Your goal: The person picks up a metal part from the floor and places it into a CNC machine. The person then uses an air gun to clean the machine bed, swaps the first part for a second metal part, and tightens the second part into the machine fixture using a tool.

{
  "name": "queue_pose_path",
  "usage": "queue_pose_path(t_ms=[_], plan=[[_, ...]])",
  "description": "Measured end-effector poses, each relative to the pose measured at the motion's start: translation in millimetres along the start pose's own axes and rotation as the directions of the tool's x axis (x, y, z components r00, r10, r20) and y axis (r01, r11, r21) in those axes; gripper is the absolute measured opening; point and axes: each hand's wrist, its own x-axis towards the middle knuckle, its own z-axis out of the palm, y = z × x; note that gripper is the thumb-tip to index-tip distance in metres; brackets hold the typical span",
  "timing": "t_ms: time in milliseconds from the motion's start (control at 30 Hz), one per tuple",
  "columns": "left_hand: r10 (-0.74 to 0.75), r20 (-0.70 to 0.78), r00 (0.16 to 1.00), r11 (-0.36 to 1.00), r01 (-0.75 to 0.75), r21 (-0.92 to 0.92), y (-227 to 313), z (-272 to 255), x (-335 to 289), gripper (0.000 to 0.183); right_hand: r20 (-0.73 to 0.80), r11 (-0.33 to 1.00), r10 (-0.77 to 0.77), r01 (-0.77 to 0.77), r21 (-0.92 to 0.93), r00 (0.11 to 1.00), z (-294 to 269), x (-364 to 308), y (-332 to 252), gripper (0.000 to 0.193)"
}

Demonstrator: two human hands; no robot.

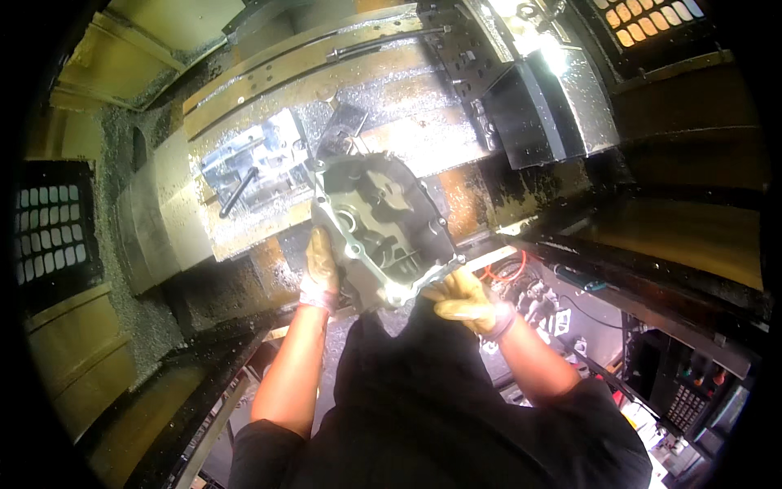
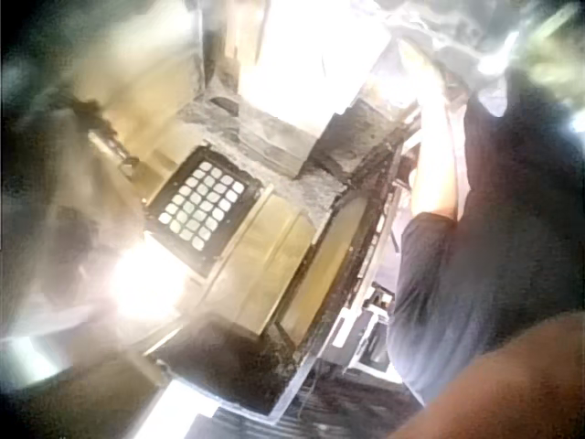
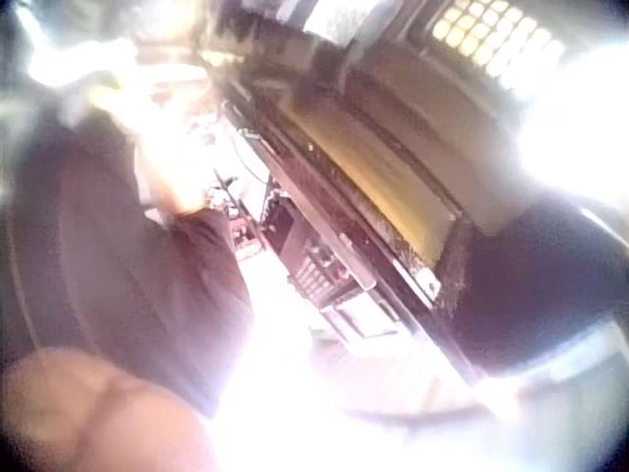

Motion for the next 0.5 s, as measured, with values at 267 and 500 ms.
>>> queue_pose_path(t_ms=[267, 500], plan=[[0.198, -0.047, 0.979, 0.525, -0.065, 0.848, 62, 16, 21, 0.096, -0.053, 0.875, -0.298, 0.251, -0.414, 0.953, -35, 93, -3, 0.061], [0.243, -0.189, 0.951, 0.434, 0.067, 0.899, 162, 23, 90, 0.119, -0.015, 0.976, -0.034, 0.036, 0.215, 0.999, -46, 244, -6, 0.081]])
